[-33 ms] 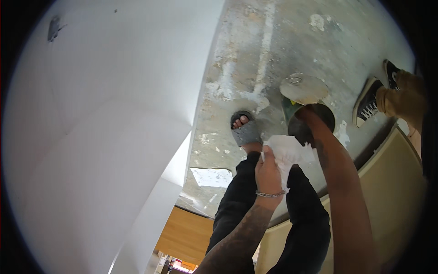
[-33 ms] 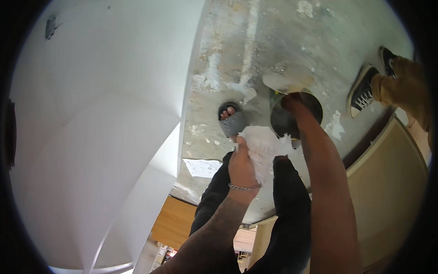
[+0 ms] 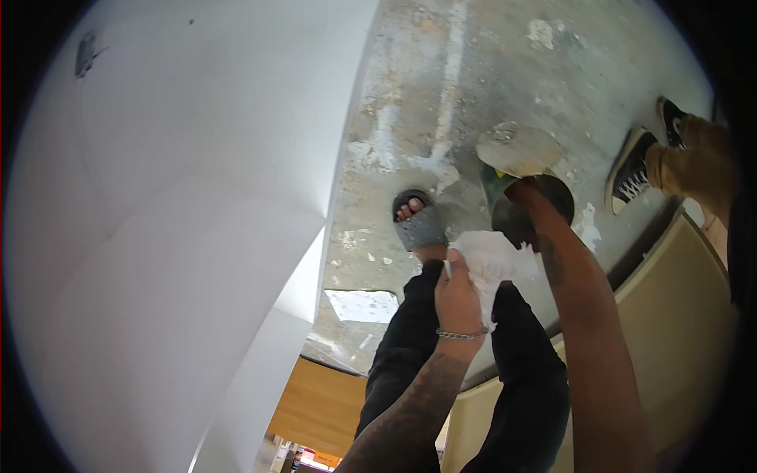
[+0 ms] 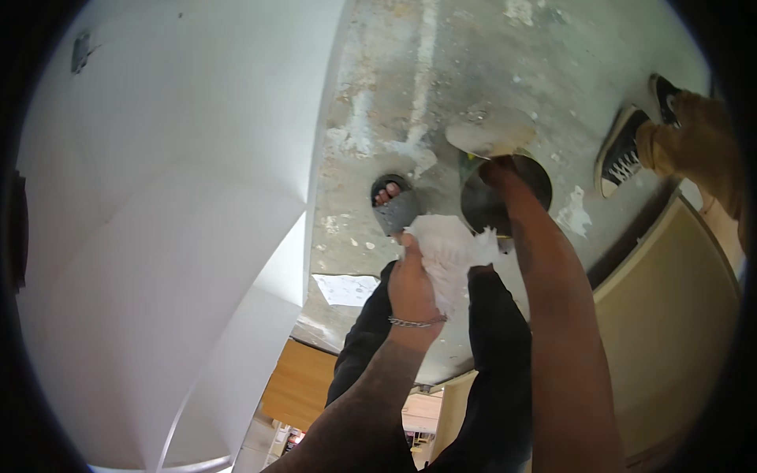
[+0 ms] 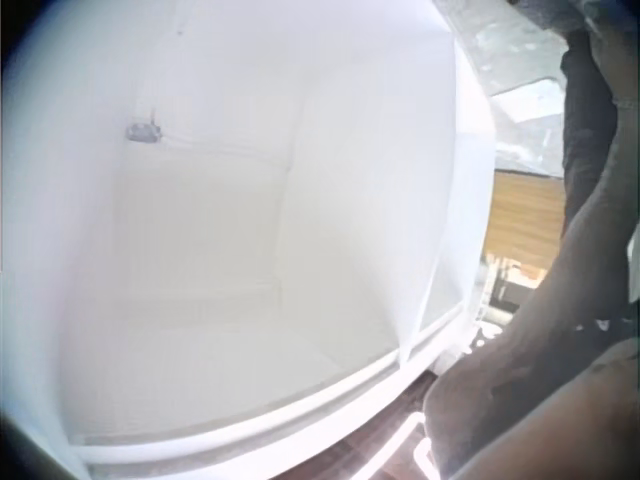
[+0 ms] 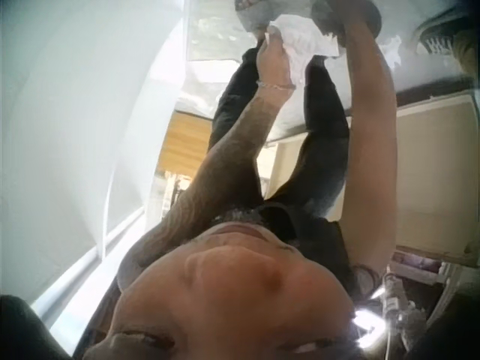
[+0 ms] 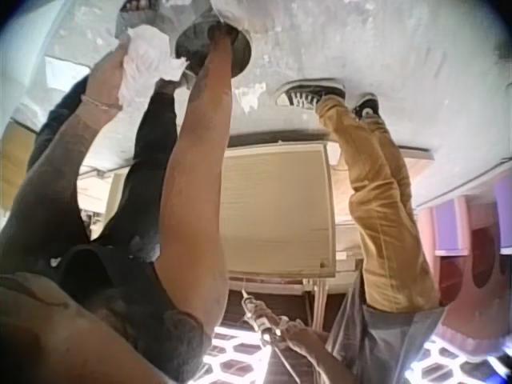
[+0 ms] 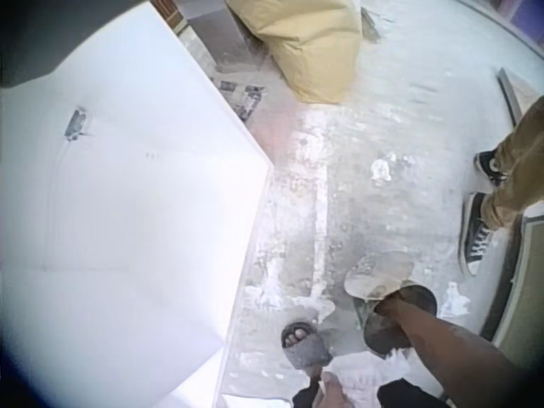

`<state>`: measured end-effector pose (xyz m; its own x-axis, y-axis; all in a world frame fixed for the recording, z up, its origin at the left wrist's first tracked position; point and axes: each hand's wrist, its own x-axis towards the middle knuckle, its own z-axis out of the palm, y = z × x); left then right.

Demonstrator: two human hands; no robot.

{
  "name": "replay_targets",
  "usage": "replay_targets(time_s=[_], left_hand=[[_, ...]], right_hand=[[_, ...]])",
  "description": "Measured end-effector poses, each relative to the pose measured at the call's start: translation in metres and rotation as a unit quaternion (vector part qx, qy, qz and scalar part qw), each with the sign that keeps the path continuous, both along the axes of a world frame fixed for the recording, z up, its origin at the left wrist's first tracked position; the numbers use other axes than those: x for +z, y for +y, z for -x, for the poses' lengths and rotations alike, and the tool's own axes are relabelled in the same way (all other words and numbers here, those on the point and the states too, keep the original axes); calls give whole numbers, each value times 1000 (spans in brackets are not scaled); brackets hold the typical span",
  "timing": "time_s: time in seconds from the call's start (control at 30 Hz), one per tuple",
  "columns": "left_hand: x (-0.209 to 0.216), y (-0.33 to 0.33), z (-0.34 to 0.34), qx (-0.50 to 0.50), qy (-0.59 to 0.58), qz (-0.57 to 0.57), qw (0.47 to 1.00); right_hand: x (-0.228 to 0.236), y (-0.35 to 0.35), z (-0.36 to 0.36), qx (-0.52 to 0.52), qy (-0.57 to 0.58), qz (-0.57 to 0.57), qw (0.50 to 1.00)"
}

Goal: The person sands the white side of a wooden cabinet by hand with a sandpaper block and wipes the surface with a white cloth.

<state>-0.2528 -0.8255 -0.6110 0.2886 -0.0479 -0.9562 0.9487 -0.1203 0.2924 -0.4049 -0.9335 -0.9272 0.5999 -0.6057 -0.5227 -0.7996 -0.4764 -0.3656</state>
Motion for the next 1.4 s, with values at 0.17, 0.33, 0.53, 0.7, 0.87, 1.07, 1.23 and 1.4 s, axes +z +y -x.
replay_targets(time_s=[0.17, 0.33, 0.53, 0.7, 0.87, 1.07, 1.23, 1.4], left_hand=[[-11, 16, 0, 44, 13, 84, 995], [-5, 7, -2, 27, 16, 55, 998], [-7, 10, -8, 0, 23, 36, 999], [-5, 0, -2, 12, 33, 65, 997], [-9, -5, 6, 16, 33, 81, 996], [-3, -13, -10, 44, -18, 103, 994], [1, -12, -18, -76, -134, 145, 977], [5, -24, -53, -73, -61, 178, 979]], right_hand=[[-11, 11, -20, -206, -23, -170, 963], [-47, 22, -7, -261, -113, -205, 937], [-25, 17, -25, -235, -166, -178, 941], [6, -6, -14, -248, -44, -193, 948], [35, -15, -5, -169, 35, -142, 975], [132, -23, -44, -131, 175, -123, 968], [154, 7, -41, 74, 135, 65, 986], [172, 7, -56, 77, 188, 14, 979]])
